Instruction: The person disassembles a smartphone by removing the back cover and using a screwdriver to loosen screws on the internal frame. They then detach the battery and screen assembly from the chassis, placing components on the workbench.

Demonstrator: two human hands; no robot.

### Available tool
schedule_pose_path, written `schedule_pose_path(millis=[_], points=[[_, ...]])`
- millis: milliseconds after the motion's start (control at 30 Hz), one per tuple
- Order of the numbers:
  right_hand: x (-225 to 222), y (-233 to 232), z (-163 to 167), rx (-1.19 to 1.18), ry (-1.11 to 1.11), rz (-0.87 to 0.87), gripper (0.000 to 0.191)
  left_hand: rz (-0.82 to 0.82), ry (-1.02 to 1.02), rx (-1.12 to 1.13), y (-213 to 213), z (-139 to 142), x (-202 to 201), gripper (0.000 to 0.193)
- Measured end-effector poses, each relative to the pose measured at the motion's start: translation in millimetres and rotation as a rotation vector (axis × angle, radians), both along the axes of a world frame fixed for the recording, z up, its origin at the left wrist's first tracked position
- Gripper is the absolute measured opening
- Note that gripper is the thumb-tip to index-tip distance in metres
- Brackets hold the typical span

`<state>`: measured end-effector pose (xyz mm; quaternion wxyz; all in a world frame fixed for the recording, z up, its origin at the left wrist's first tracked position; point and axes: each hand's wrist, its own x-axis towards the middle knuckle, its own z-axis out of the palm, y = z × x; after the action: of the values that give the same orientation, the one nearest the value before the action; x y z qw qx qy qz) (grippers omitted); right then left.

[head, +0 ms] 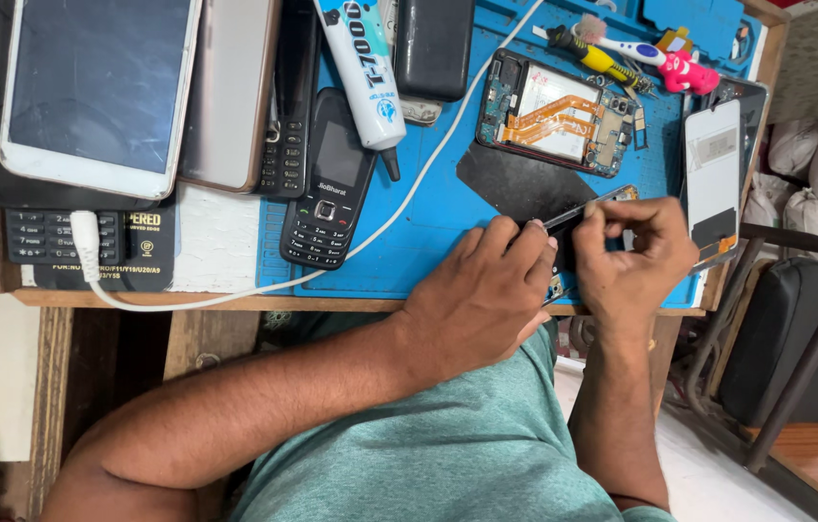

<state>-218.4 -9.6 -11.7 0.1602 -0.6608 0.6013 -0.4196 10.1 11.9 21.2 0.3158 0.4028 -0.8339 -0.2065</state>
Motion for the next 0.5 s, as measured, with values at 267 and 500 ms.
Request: schedule_pose_path(millis=[267, 500], points=[[-37, -10, 0, -0.003, -0.21, -0.068, 0.023, 0.003, -0.011, -0.018, -1, 2, 1, 0.068], [-40, -15, -7, 0.035, -0.145, -0.008, 0.022, 0.016, -0.012, -0.053, 0, 1, 1, 0.069]])
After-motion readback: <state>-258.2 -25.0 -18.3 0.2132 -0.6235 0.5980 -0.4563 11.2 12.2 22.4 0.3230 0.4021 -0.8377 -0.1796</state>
